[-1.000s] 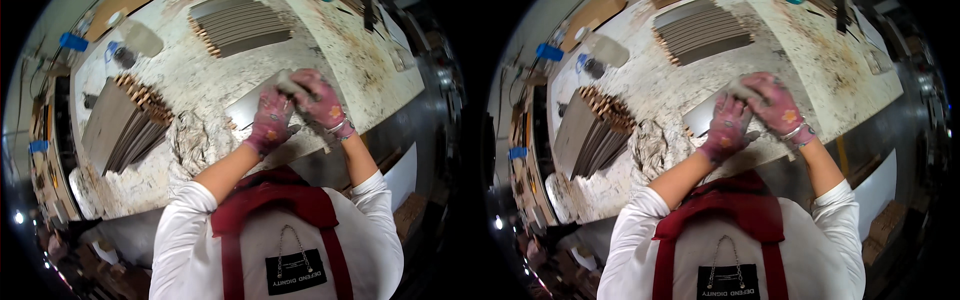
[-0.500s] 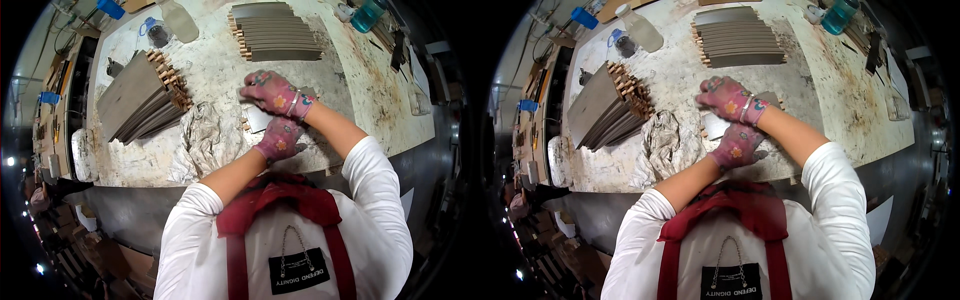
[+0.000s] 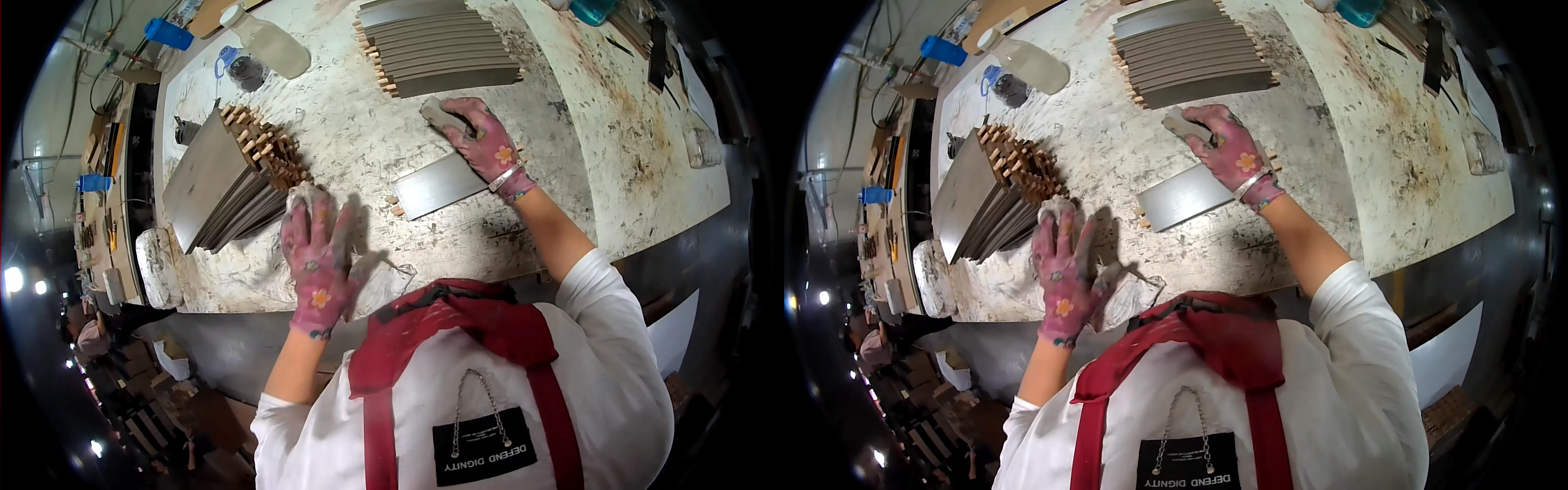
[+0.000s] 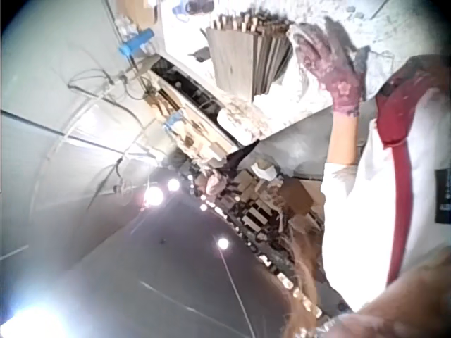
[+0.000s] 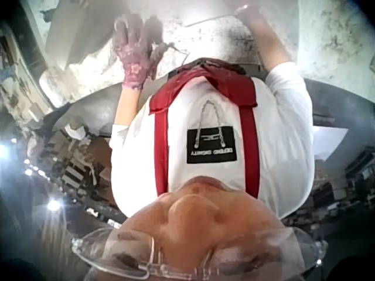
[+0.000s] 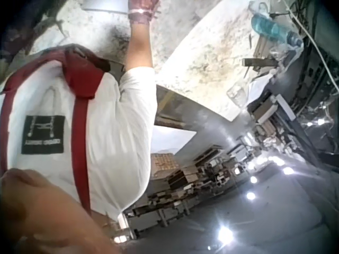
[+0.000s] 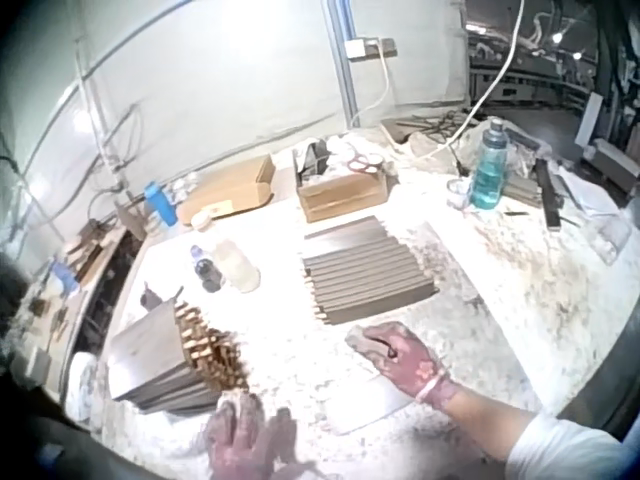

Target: The person wipes and sands wooden boards on a workbench, handling them one at a time and placing them into stacks.

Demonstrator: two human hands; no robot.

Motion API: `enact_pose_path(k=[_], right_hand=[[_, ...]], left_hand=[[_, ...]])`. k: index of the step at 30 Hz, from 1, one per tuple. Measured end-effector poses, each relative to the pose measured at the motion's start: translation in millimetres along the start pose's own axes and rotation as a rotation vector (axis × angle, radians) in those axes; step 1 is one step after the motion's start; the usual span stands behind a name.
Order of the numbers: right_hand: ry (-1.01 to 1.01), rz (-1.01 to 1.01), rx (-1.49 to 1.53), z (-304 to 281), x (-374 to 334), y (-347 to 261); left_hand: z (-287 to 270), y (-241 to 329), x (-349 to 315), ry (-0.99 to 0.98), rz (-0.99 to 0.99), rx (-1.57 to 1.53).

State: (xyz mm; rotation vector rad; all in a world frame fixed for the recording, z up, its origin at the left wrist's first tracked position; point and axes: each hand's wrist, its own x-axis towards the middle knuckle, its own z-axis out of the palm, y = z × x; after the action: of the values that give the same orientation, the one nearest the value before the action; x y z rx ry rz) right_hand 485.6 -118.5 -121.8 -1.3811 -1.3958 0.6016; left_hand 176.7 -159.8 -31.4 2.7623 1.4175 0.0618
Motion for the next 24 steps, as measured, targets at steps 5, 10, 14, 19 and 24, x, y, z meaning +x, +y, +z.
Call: enact_pose_path(k=[5, 10, 14, 19, 24], right_hand=[[-0.014, -0.021, -0.011, 4, 0, 0], [-0.009, -0.022, -0.049, -2, -1, 6], [-0.002, -0.039, -0.052, 4, -1, 5], [0.03, -0.051, -0.036, -1, -1, 6], [0.087, -0.073, -0.026, 4, -2, 9]], left_hand=[[36, -23, -36, -0.133, -0.206, -0.291], [15, 26, 29, 0.172, 0.074, -0.469], [78, 66, 83, 0.237, 0.116, -0.44], [103, 18, 74, 0.238, 0.037, -0.552], [66, -26, 13, 0.076, -0.078, -0.292]])
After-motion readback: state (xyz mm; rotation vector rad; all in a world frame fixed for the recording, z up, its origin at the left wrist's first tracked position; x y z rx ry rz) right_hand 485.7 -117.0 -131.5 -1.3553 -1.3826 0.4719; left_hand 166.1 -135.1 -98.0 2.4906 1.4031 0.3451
